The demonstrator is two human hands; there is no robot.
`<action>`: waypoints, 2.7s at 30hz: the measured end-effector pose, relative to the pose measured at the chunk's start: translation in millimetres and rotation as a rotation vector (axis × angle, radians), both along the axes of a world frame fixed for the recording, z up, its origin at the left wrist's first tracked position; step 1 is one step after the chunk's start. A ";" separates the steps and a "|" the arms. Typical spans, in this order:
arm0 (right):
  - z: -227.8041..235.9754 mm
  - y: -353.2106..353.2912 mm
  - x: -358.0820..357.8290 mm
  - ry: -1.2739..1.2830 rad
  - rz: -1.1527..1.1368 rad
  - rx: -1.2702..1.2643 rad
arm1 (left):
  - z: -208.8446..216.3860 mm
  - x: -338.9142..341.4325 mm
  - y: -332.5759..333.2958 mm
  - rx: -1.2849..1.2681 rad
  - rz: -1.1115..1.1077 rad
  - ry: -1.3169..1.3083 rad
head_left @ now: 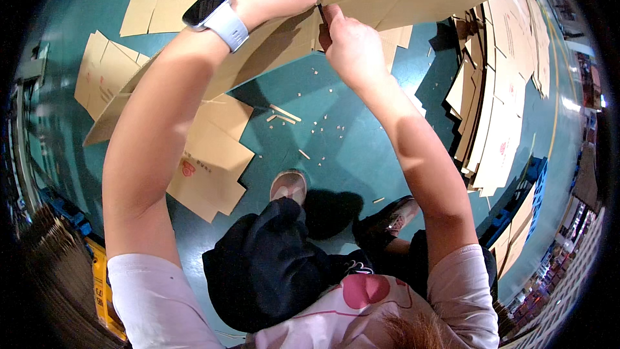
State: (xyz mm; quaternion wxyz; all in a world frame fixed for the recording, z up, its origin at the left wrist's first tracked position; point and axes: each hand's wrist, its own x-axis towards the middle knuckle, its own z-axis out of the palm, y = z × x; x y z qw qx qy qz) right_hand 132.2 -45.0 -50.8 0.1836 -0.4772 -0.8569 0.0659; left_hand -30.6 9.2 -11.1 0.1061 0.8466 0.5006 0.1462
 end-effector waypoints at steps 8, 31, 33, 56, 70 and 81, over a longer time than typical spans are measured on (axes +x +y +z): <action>0.4 -4.6 -2.1 -0.017 -0.030 -0.038 | 24.4 8.0 -13.6 -0.098 0.058 -0.039; -1.1 -4.9 6.1 0.037 -0.013 -0.008 | 17.2 5.1 -9.2 -0.061 -0.015 -0.030; -1.4 -6.2 6.4 0.045 -0.015 -0.012 | 15.4 4.6 -8.4 -0.056 -0.021 -0.037; -70.1 -23.1 17.8 0.550 -0.157 -0.394 | 28.4 1.5 14.8 -0.675 -0.074 -0.055; -33.5 14.8 -13.6 0.961 -0.297 -0.833 | 2.2 -7.6 30.7 -0.635 -0.142 -0.080; -15.6 14.4 -10.2 1.360 -0.393 -1.171 | 9.1 11.9 12.0 -0.631 -0.071 -0.115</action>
